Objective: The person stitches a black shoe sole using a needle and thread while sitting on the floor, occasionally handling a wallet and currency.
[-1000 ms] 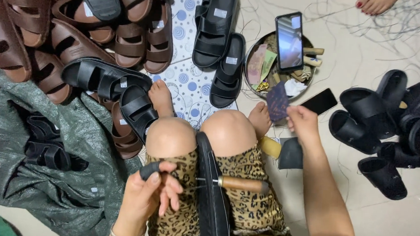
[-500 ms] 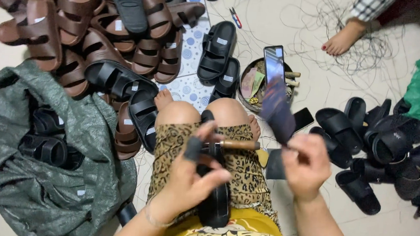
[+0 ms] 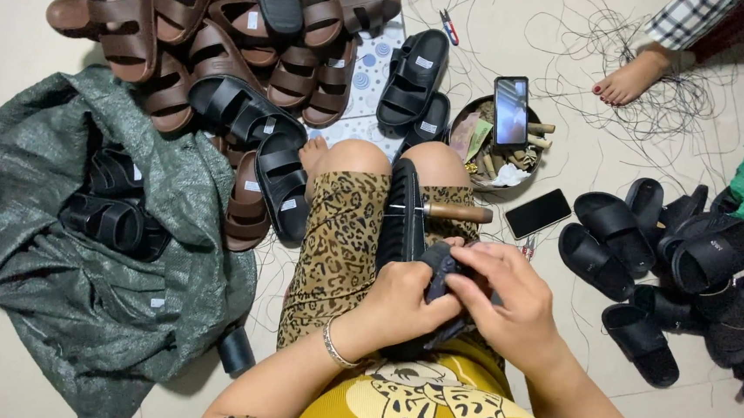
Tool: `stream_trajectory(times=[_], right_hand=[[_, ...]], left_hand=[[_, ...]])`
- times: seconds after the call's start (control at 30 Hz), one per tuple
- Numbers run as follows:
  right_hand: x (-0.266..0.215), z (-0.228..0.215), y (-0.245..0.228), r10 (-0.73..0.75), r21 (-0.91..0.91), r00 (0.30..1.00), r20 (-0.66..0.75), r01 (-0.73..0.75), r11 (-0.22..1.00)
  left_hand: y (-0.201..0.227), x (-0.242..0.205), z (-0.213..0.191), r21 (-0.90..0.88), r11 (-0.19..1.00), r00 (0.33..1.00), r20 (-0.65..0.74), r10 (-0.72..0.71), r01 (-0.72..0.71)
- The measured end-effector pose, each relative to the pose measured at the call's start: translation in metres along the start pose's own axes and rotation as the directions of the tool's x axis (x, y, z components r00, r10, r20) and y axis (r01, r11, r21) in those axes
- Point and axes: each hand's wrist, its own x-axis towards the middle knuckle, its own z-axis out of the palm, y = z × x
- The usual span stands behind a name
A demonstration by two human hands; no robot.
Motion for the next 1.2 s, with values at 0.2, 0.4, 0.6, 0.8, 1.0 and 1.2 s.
stream_trajectory(times=[0.2,0.4,0.6,0.8,1.0,1.2], right_hand=[[0.005,0.005,-0.002,-0.005,0.092,1.0,-0.004,0.005,0.996],[-0.007,-0.007,0.008,0.037,0.296,0.999,0.032,-0.045,0.954],[-0.051,0.006,0.038,0.214,0.687,0.974,0.073,-0.204,0.698],[-0.055,0.006,0.024,0.216,0.632,0.976,-0.022,-0.154,0.76],[-0.046,0.007,0.025,0.186,0.559,0.982,0.005,-0.157,0.814],[-0.049,0.011,0.026,0.058,0.343,0.998,-0.039,-0.041,0.938]], left_hand=[[0.002,-0.008,-0.005,0.002,0.986,0.977,-0.138,0.163,-0.164],[0.017,-0.012,-0.017,-0.21,0.943,0.959,0.067,0.276,-0.257],[-0.012,-0.006,0.015,-0.534,0.758,0.923,-0.136,0.36,-0.375],[-0.008,-0.006,0.01,-0.595,0.736,0.942,-0.123,0.313,-0.323],[-0.004,-0.007,0.012,-0.689,0.69,0.964,-0.054,0.259,-0.224],[-0.008,-0.006,0.016,-0.673,0.666,0.944,-0.169,0.283,-0.32]])
